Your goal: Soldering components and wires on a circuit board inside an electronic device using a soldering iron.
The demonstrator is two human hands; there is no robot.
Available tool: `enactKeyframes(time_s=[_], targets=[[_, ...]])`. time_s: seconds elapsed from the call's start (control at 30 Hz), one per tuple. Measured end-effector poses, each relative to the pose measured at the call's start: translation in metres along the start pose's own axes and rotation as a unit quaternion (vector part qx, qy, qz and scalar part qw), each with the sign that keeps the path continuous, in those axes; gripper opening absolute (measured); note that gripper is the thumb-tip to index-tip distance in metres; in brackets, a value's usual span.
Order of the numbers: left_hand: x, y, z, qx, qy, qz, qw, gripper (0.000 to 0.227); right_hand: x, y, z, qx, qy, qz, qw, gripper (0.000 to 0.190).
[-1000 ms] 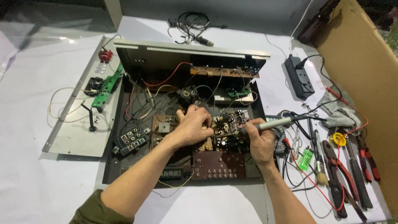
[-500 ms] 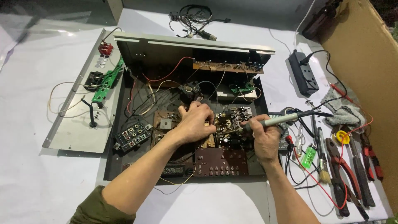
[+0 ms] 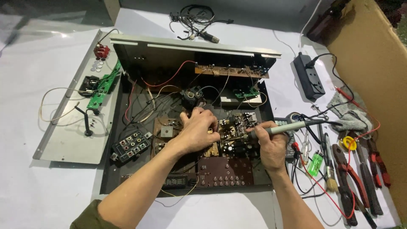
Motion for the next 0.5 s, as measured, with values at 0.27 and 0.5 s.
enactKeyframes(time_s=[0.27, 0.5], targets=[[0.003, 0.002, 0.004, 0.008, 0.026, -0.001, 1.000, 0.012, 0.005, 0.002, 0.009, -0.016, -0.024, -0.001, 1.000, 0.021], [0.021, 0.007, 0.017, 0.041, 0.038, 0.011, 0.998, 0.008, 0.010, 0.001, 0.016, 0.004, -0.003, 0.000, 1.000, 0.022]])
Point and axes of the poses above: each hand's wrist, its own y-axis away from the middle knuckle, its own x-axis out of the back of the hand, z = x × y, the point moved 5 cm from there along -y, towards the middle knuckle, and after that the axes turned 5 degrees about z, right-handed, at the moved point
